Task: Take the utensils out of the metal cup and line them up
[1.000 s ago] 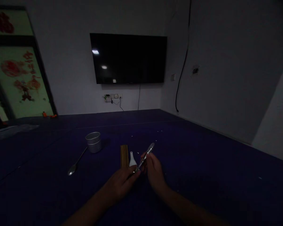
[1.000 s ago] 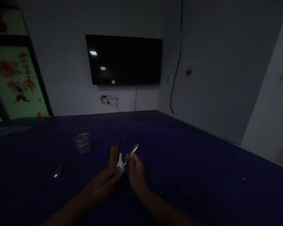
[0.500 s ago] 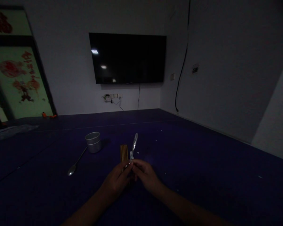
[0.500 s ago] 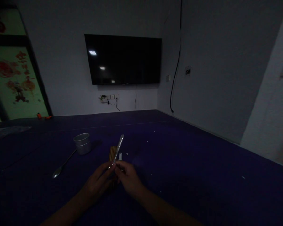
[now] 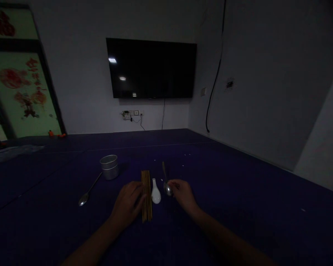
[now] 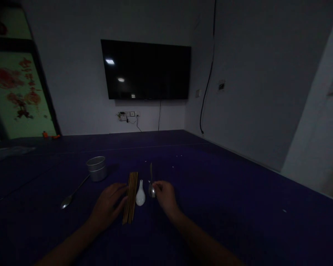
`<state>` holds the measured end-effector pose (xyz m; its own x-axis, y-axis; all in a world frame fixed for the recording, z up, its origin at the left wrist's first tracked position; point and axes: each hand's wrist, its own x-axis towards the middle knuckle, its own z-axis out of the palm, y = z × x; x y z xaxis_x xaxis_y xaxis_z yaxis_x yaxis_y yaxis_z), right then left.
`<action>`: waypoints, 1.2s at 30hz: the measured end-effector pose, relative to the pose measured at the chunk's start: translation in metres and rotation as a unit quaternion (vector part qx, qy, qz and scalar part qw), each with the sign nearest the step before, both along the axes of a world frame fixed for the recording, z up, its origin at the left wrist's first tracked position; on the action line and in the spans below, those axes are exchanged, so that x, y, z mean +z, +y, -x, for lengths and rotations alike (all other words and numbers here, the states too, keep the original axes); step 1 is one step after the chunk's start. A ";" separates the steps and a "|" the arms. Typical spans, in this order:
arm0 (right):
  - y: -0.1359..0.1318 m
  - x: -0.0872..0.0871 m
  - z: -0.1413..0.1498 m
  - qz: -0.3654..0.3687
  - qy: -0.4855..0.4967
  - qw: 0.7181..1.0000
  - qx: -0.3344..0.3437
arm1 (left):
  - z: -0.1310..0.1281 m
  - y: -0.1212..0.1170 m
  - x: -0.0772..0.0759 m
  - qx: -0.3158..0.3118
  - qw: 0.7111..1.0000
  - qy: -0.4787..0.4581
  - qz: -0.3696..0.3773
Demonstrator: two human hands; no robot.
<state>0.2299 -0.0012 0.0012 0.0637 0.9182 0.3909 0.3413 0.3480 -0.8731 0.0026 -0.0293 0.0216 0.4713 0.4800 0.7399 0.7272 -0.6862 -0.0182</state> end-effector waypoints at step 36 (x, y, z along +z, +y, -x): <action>-0.011 0.007 0.013 -0.065 -0.366 0.928 0.011 | -0.003 0.001 -0.005 0.006 0.985 0.064 0.157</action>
